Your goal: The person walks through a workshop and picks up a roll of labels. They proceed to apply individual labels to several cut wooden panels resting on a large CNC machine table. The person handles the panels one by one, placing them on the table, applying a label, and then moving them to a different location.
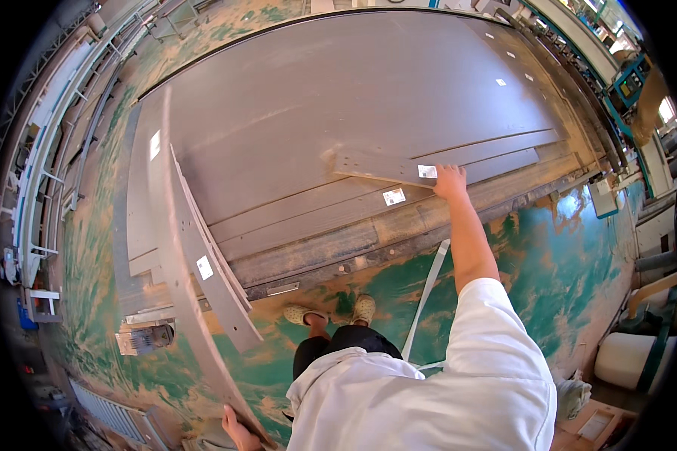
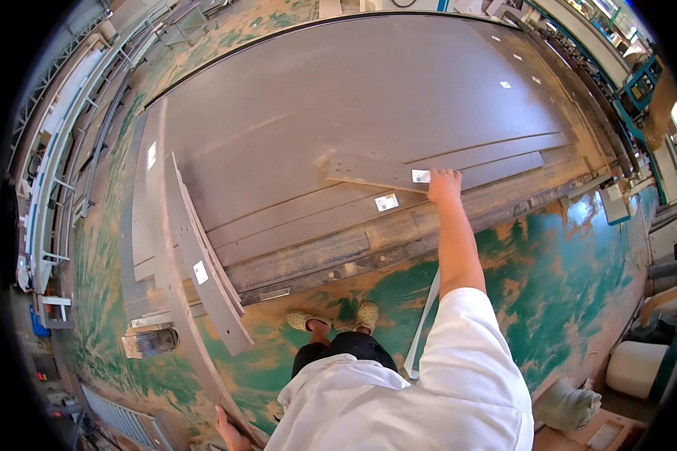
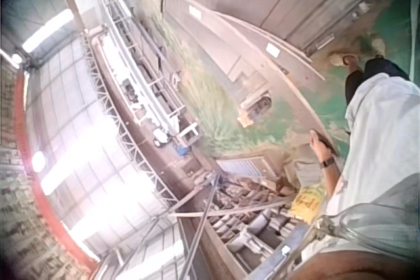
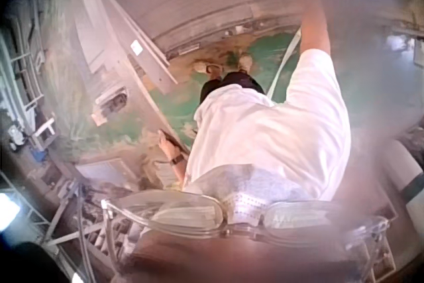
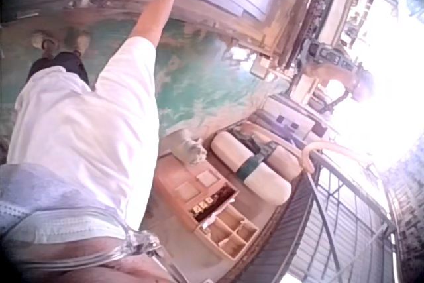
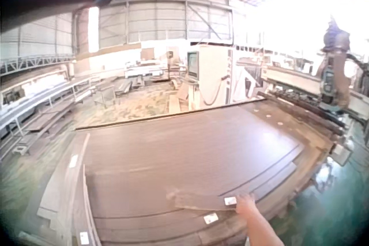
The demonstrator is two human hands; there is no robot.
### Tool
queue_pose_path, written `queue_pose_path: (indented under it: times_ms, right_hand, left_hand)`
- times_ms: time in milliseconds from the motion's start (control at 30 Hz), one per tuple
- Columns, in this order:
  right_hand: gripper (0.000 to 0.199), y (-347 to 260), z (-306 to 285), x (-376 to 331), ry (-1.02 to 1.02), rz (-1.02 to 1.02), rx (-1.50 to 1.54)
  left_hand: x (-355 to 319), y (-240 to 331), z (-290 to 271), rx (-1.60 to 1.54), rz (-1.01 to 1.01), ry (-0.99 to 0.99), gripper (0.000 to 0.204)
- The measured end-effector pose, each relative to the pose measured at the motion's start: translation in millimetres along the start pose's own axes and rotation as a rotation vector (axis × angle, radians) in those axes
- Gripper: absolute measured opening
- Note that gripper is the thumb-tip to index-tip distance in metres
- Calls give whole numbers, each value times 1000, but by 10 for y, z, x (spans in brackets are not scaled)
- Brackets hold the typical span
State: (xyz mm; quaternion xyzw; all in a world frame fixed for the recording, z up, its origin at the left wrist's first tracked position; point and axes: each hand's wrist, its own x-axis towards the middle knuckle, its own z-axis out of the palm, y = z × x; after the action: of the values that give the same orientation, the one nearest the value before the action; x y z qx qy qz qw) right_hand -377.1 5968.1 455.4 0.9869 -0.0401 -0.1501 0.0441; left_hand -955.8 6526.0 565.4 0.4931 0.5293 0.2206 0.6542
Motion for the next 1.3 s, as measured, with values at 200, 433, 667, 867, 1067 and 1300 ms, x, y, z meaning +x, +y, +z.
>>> queue_pose_path:
  times_ms: [200,433,667,867,1067,1300]
  right_hand:
    - [84,147,186,-38,249,-62,49]
    - [93,110,-428,-405,-138,-156,151]
    - [70,-135,89,-945,-25,-105,1246]
    - [35,-1252,-124,-1643,175,-84,1929]
    - [44,-1517,-387,-1599,603,-216,1390]
    - [35,-1568,-386,-1425,333,-484,1568]
  left_hand:
    - [97,117,1189,108,-61,-234,33]
    - [105,-23,1844,215,-51,-315,39]
    - [-43,-113,2453,255,-25,-352,48]
    - [-189,-150,2968,314,23,-325,50]
    - [-378,93,3232,246,-26,-346,54]
    - [-417,228,3213,214,-47,-402,53]
